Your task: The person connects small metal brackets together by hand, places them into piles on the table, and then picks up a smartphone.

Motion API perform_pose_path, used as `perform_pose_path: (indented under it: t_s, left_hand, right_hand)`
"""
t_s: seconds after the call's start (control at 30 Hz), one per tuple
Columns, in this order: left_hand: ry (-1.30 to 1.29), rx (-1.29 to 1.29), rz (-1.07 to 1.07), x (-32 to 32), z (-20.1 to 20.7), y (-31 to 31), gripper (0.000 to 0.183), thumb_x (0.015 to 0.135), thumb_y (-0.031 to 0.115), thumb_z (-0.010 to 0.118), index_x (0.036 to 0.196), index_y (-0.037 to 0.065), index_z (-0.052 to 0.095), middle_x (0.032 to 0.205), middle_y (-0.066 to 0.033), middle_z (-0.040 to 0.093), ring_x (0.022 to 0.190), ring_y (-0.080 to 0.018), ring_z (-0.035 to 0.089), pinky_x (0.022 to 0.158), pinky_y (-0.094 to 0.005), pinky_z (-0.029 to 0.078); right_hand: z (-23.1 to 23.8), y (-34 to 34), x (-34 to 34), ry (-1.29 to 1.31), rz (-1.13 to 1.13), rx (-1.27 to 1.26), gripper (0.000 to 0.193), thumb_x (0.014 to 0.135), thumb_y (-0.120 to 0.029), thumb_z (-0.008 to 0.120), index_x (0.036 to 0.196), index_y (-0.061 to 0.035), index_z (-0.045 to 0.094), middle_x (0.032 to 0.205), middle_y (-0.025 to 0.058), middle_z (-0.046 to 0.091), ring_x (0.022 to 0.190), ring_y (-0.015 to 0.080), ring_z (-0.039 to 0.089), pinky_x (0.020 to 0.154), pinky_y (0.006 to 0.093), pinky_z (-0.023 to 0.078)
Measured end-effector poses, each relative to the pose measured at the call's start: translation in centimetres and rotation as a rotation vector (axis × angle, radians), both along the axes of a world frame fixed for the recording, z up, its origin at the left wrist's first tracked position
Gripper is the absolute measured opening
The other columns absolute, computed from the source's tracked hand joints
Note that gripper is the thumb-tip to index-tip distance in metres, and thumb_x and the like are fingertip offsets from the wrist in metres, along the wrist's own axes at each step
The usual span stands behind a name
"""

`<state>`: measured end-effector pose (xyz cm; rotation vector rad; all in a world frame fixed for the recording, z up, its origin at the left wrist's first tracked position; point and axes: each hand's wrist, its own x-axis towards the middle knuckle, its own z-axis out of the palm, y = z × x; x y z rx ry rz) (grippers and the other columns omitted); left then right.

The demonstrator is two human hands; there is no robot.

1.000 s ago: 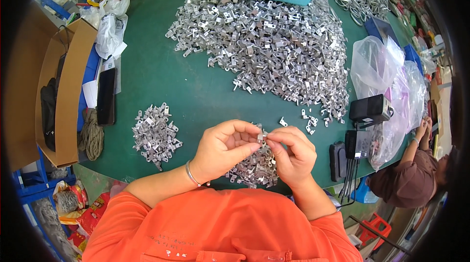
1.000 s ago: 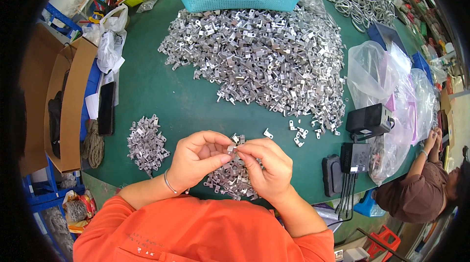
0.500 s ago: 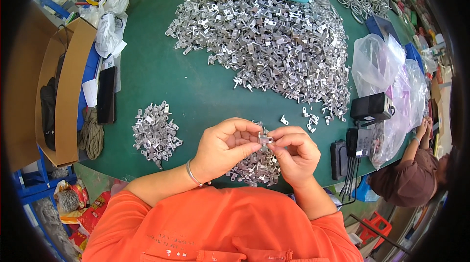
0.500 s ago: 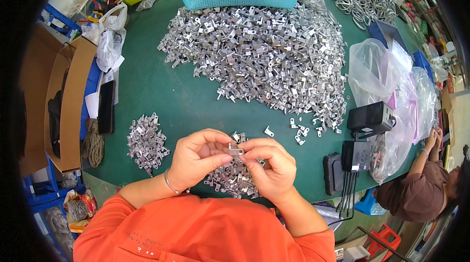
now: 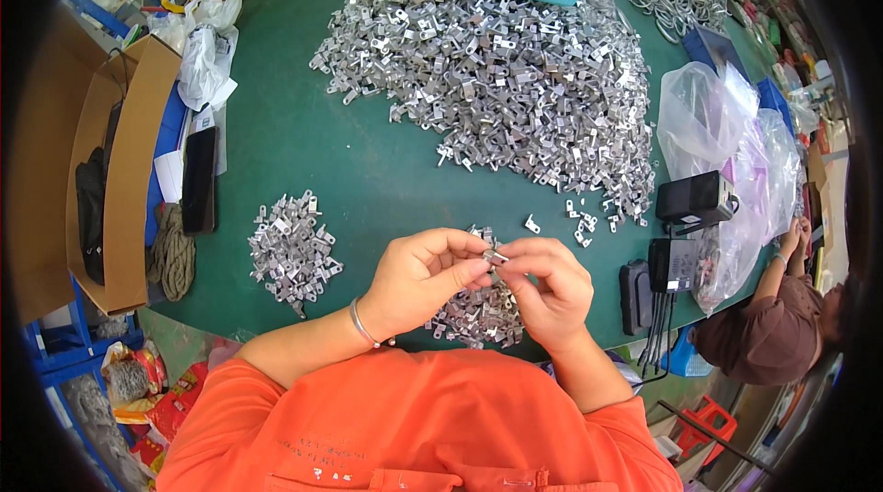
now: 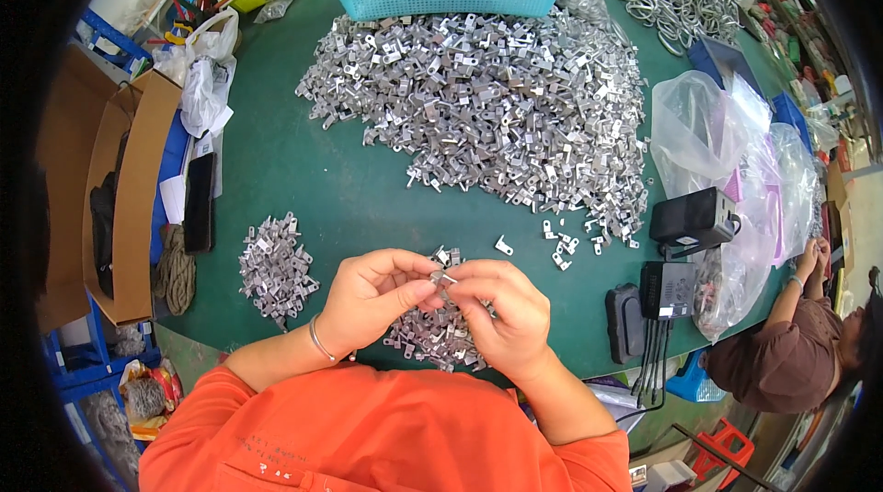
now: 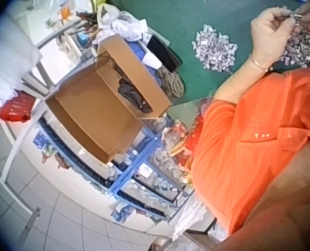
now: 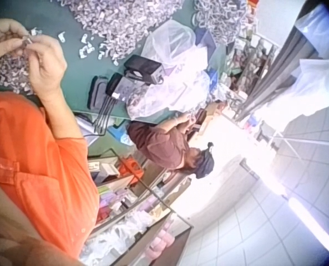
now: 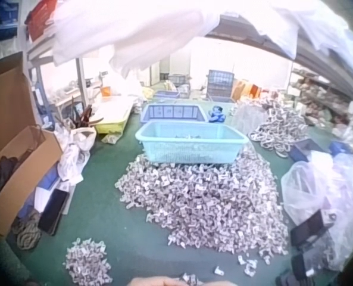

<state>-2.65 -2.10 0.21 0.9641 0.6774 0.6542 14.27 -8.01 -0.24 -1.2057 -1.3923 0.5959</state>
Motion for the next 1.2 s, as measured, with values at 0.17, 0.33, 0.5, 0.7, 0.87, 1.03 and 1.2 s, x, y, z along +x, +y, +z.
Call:
perform_pose_path:
  t_s: [0.17, 0.33, 0.5, 0.7, 0.87, 1.03, 1.2]
  left_hand:
    - [-0.050, -0.030, 0.020, 0.1, 0.2, 0.0, 0.017, 0.090, 0.003, 0.061, 0.105, -0.006, 0.059, 0.095, -0.0104, 0.067, 0.085, -0.0151, 0.067, 0.075, -0.0260, 0.056]
    - [-0.005, -0.055, -0.004, -0.1, 0.4, 0.1, 0.013, 0.089, 0.000, 0.062, 0.100, -0.004, 0.059, 0.097, -0.0128, 0.066, 0.083, -0.0180, 0.067, 0.077, -0.0299, 0.057]
    - [-0.069, 0.100, 0.073, 0.4, -0.5, -0.2, 0.015, 0.086, -0.004, 0.063, 0.101, -0.004, 0.059, 0.100, -0.0132, 0.065, 0.088, -0.0182, 0.066, 0.080, -0.0295, 0.056]
    - [-0.076, 0.076, 0.037, 0.3, -0.2, -0.1, 0.024, 0.084, -0.007, 0.064, 0.107, -0.005, 0.058, 0.103, -0.0114, 0.063, 0.094, -0.0172, 0.064, 0.083, -0.0286, 0.055]
    - [-0.048, 0.003, -0.029, 0.1, -0.2, -0.2, 0.023, 0.084, -0.006, 0.065, 0.106, -0.005, 0.058, 0.103, -0.0103, 0.062, 0.090, -0.0174, 0.065, 0.081, -0.0282, 0.054]
    - [-0.138, 0.189, 0.067, 0.5, -0.9, -0.3, 0.021, 0.086, -0.006, 0.062, 0.107, -0.003, 0.059, 0.102, -0.0106, 0.063, 0.091, -0.0173, 0.065, 0.080, -0.0288, 0.054]
    - [-0.043, 0.035, 0.119, 0.0, -0.2, 0.2, 0.024, 0.088, -0.004, 0.059, 0.112, -0.002, 0.055, 0.101, -0.0105, 0.063, 0.088, -0.0167, 0.065, 0.080, -0.0297, 0.054]
  right_hand:
    - [0.1, -0.1, -0.4, 0.219, -0.050, -0.157, 0.016, 0.075, 0.007, 0.071, 0.088, 0.0023, 0.066, 0.086, 0.0104, 0.065, 0.073, 0.0161, 0.062, 0.064, 0.0253, 0.051]
    - [-0.6, -0.3, 0.2, 0.121, 0.013, -0.155, 0.015, 0.077, 0.003, 0.072, 0.090, 0.0031, 0.066, 0.085, 0.0095, 0.065, 0.071, 0.0141, 0.060, 0.061, 0.0242, 0.048]
    - [-0.3, -0.5, 0.0, 0.293, 0.046, -0.234, 0.013, 0.079, 0.006, 0.068, 0.092, 0.0041, 0.065, 0.088, 0.0115, 0.065, 0.074, 0.0153, 0.062, 0.064, 0.0250, 0.051]
    - [-0.8, -0.8, 0.6, 0.314, 0.100, -0.135, 0.011, 0.084, 0.011, 0.061, 0.094, 0.0064, 0.062, 0.093, 0.0143, 0.061, 0.081, 0.0181, 0.064, 0.072, 0.0280, 0.055]
    - [-0.4, -0.9, -0.3, 0.479, 0.068, -0.159, 0.010, 0.085, 0.010, 0.059, 0.095, 0.0068, 0.060, 0.093, 0.0137, 0.061, 0.081, 0.0177, 0.064, 0.072, 0.0277, 0.055]
    - [-0.3, -0.7, 0.1, 0.384, 0.078, -0.259, 0.005, 0.086, 0.004, 0.063, 0.091, 0.0057, 0.062, 0.093, 0.0124, 0.064, 0.078, 0.0136, 0.063, 0.065, 0.0242, 0.051]
    - [0.2, -0.3, 0.5, 0.605, -0.071, -0.364, 0.009, 0.091, -0.006, 0.060, 0.094, 0.0024, 0.059, 0.082, 0.0085, 0.066, 0.068, 0.0111, 0.061, 0.062, 0.0226, 0.051]
